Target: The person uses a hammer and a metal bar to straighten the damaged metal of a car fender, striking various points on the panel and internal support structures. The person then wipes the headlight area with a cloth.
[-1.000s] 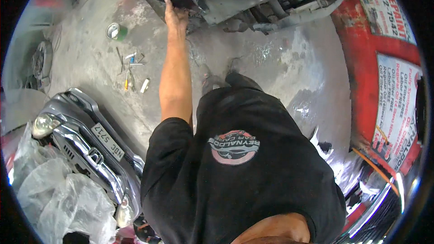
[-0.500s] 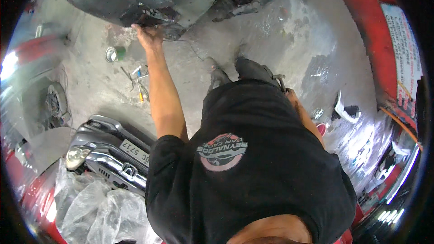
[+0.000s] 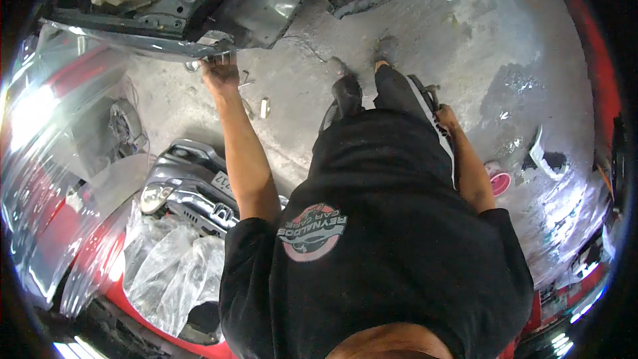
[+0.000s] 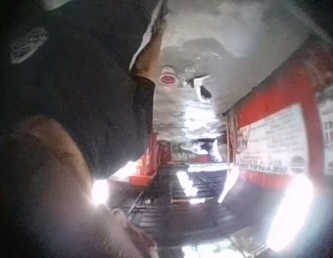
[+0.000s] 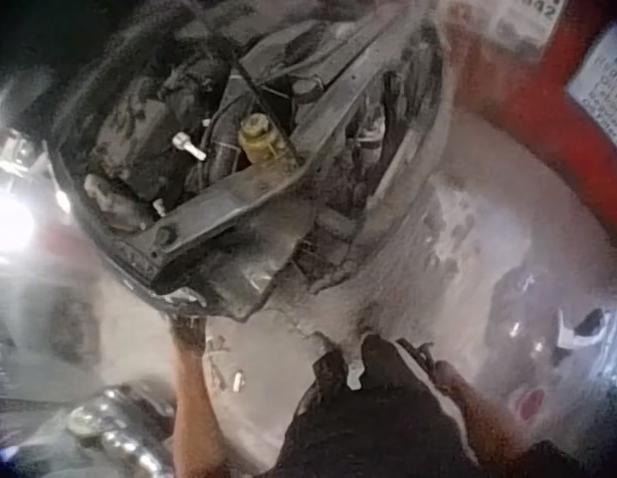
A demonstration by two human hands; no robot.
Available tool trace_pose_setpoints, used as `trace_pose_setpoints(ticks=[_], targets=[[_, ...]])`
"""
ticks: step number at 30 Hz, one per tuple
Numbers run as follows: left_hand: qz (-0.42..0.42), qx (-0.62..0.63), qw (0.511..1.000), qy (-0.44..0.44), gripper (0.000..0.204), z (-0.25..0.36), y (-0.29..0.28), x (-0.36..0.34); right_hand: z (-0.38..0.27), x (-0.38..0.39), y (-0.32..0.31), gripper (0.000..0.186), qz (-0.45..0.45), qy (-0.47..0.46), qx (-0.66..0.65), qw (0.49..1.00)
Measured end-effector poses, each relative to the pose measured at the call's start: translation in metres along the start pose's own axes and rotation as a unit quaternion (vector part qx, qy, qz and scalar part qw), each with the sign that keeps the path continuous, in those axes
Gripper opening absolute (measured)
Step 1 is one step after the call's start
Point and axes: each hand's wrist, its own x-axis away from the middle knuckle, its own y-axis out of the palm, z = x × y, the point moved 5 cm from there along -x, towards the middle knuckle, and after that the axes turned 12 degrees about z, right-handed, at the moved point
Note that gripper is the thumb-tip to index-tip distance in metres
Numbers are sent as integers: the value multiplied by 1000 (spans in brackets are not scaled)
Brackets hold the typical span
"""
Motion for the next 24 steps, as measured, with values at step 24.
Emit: trace_pose_setpoints(ticks=[24], targets=[[50, -250, 964, -77, 61, -79, -1, 70, 28, -79, -82, 20, -9, -32, 16, 999]])
